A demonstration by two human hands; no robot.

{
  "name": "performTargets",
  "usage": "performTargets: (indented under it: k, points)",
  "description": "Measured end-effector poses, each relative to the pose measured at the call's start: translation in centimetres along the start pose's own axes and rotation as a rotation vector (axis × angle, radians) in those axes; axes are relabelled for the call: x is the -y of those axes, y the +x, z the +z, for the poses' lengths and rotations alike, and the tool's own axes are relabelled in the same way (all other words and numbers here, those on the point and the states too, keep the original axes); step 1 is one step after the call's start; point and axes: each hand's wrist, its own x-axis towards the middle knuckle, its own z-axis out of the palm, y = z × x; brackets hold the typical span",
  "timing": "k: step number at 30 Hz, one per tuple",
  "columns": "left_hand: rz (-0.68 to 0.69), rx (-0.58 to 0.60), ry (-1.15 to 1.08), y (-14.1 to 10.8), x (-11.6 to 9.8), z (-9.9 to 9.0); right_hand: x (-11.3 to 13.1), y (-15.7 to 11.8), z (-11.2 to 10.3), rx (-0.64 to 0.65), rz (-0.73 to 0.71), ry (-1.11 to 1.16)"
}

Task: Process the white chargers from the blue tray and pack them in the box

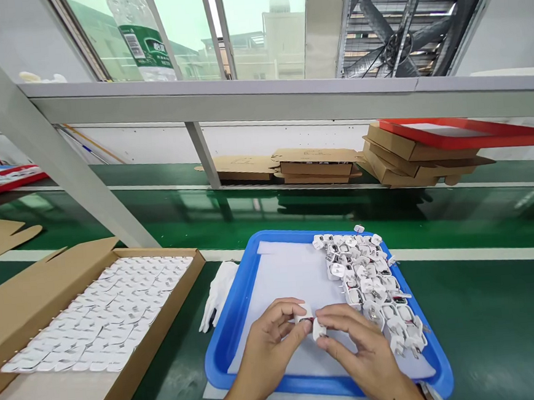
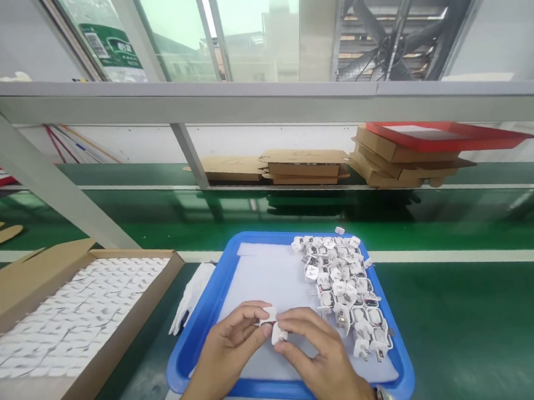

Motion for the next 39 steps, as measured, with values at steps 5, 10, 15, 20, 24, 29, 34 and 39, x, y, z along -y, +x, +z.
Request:
performTargets:
  k: [5,10,15,20,24,29,34,39]
  points:
    - [-0.044,-0.004,-0.066,-0.1,0.6,-0.2,0.7,-0.2,0.2,0.095,-0.140,-0.114]
    - [-0.052,-0.033,-0.103,-0.3,1.5,-0.1,0.8,-0.3,0.1,0.159,-0.264,-0.204]
    - [-0.086,0.071,-0.140,-0.2,1.0,-0.6,1.0,-0.4,-0.1,0.134,-0.233,-0.258]
    - [-0.084,0.159,-0.134,0.0,0.1,-1.3,0.9,-0.3,0.0,0.094,-0.251,-0.227]
    - [-0.060,0.169,-0.154,0.0,0.1,-1.3,0.8,-0.2,-0.1,0.111,-0.261,-0.191]
    - [-0.004,0.248,-0.223,-0.4,0.5,-1.0,1.0,0.0,-0.3,0.155,-0.203,-0.172]
    - [0.023,0.186,-0.209,-0.7,0.8,-1.0,0.7,-0.1,-0.6,0.213,0.067,-0.049]
    - [0.068,0.239,-0.135,-0.9,0.2,-1.0,0.4,0.0,-0.9,0.223,0.465,0.210]
